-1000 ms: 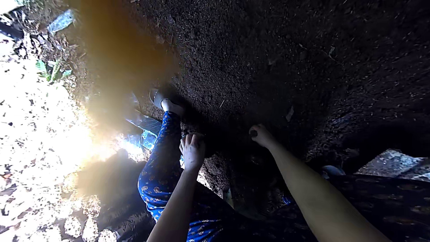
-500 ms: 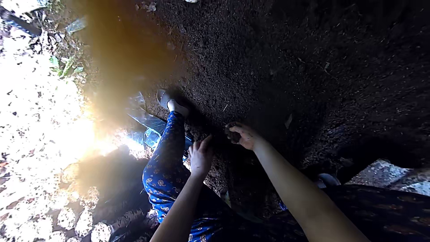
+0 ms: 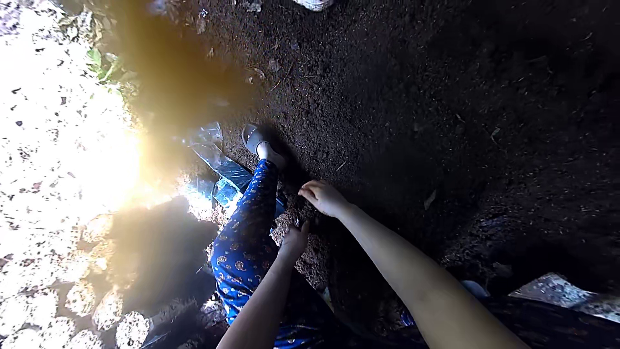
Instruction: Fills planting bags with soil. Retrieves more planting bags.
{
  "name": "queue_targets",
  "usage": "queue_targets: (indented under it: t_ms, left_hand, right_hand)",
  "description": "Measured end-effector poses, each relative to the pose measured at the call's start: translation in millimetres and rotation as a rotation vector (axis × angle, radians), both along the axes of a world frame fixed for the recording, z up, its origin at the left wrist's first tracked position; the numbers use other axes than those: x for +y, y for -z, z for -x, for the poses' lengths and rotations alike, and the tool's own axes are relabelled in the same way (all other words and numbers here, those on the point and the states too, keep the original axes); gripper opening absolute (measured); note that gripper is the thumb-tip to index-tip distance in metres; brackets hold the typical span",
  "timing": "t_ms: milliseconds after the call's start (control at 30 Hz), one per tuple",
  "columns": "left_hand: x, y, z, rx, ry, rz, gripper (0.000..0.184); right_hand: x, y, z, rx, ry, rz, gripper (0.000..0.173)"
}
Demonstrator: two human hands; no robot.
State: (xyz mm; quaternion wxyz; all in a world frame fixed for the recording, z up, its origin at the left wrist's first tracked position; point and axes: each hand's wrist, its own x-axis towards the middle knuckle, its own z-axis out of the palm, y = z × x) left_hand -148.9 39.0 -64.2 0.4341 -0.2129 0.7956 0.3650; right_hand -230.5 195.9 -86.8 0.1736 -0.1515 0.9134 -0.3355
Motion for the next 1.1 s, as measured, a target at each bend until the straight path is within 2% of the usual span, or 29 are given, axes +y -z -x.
queue_targets:
  t_ms: [100,167,267,333,433,467,500,567,633,667,733,833,967,1033,1100]
  left_hand:
    - [2.4,-5.7,1.1,0.049,0.112,0.01,0.056]
    - [2.4,-6.5,3.1,0.073,0.147,0.028,0.05]
    - [3.3,-6.0,2.9,0.082,0.156,0.05,0.047]
    - [1.5,-5.9,2.5,0.084,0.147,0.05,0.046]
    - [-4.4,-5.6,7.2,0.093,-0.027,0.001,0.049]
    - [-5.9,-5.2,9.9,0.079,-0.123,-0.032,0.057]
    - [-7.1,-3.7,12.3,0.042,-0.201,-0.068,0.067]
    - [-7.4,0.3,16.2,-0.07,-0.253,-0.132,0.08]
    - [-6.9,4.2,21.5,-0.164,-0.204,-0.175,0.081]
    - [-6.9,6.8,25.0,-0.173,-0.172,-0.183,0.079]
    - [-7.7,13.2,28.3,-0.131,-0.089,-0.175,0.075]
    - [-8.8,18.2,29.7,-0.064,-0.022,-0.156,0.072]
    - [-4.5,26.5,27.1,0.054,-0.015,-0.128,0.065]
    - [-3.5,30.7,19.5,0.142,-0.049,-0.068,0.063]
    - [4.5,16.0,13.6,0.148,-0.197,-0.056,0.064]
  right_hand:
    - [-20.1,9.2,10.5,-0.06,-0.171,-0.134,0.055]
    - [-31.4,17.0,3.4,-0.022,-0.236,-0.24,0.059]
    - [-41.3,33.2,-16.9,0.185,-0.134,-0.306,0.056]
    - [-42.5,36.6,-16.8,0.218,-0.117,-0.31,0.057]
    - [-25.8,13.9,-1.8,-0.075,-0.039,-0.158,0.055]
    - [-12.3,4.1,3.1,-0.213,0.034,-0.097,0.055]
    - [4.0,1.1,5.1,-0.346,0.095,-0.039,0.059]
    - [31.2,9.9,-3.9,-0.688,0.146,0.066,0.078]
    - [39.9,24.5,-20.2,-0.933,0.138,0.119,0.085]
    - [39.4,26.6,-23.5,-0.949,0.124,0.15,0.082]
    - [33.7,24.2,-28.8,-0.841,0.1,0.161,0.075]
    - [21.4,17.7,-30.5,-0.652,0.076,-0.01,0.066]
    - [9.5,13.8,-25.3,-0.55,0.034,-0.185,0.06]
    - [12.6,12.5,-17.7,-0.556,-0.035,-0.205,0.062]
    - [19.4,-3.4,0.1,-0.617,-0.075,-0.176,0.072]
